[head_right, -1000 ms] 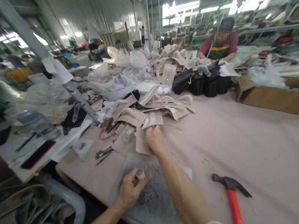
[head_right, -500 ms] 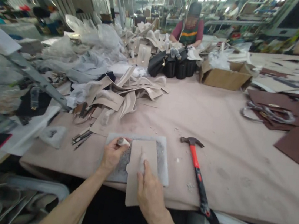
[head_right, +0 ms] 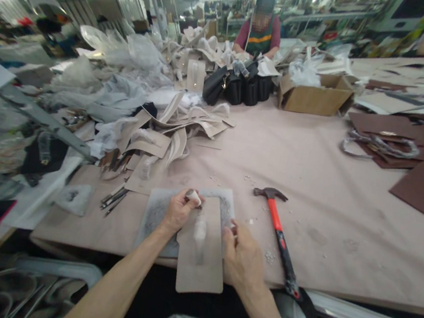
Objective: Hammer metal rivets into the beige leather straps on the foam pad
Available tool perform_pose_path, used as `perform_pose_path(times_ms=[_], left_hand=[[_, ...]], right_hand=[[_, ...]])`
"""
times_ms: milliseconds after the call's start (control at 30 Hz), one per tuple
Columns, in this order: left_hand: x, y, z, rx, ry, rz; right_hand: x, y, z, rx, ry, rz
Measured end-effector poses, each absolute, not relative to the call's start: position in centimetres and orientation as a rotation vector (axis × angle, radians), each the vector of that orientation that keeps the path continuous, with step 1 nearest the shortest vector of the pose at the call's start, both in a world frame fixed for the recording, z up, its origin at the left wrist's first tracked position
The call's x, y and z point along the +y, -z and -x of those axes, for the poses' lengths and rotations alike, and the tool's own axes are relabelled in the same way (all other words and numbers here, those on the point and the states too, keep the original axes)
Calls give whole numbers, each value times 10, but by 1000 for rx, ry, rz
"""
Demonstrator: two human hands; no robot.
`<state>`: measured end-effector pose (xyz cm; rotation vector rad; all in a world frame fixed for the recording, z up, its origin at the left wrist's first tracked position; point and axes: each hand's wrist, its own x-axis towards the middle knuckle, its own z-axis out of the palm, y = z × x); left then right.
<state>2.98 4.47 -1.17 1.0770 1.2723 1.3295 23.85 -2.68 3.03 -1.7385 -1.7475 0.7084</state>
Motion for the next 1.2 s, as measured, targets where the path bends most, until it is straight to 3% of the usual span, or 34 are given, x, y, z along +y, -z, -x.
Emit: perform_pose_path(times_ms=[167, 267, 433, 633, 733, 800, 967, 1033, 1200], left_hand=[[47, 12, -27, 1265, -1318, -1089], [47, 12, -28, 1279, -1303, -1117], [44, 10, -31, 1322, -1308, -1239], [41, 9, -31, 1353, -1260, -1446], [41, 9, -31, 1337, -1217, -1570], [41, 9, -31, 1334, -1199, -1629], [41, 15, -31, 1332, -1182, -1674], [42, 17, -30, 1356, -1173, -1682], [40, 16, -30, 1324, -1184, -1692]], right_hand=[[-1, -18, -313, -1861, -91, 2113], [4, -7, -336, -1979, -82, 2303], [13, 0, -340, -1916, -367, 2372], [28, -32, -316, -1165, -1406, 1939], [22, -62, -290, -911, -1603, 1684], [14, -81, -273, -1075, -1427, 1622], [-1, -99, -255, -2036, -565, 1527], [-2, -103, -259, -2323, -415, 1490], [2, -152, -262, -2177, -222, 1429]])
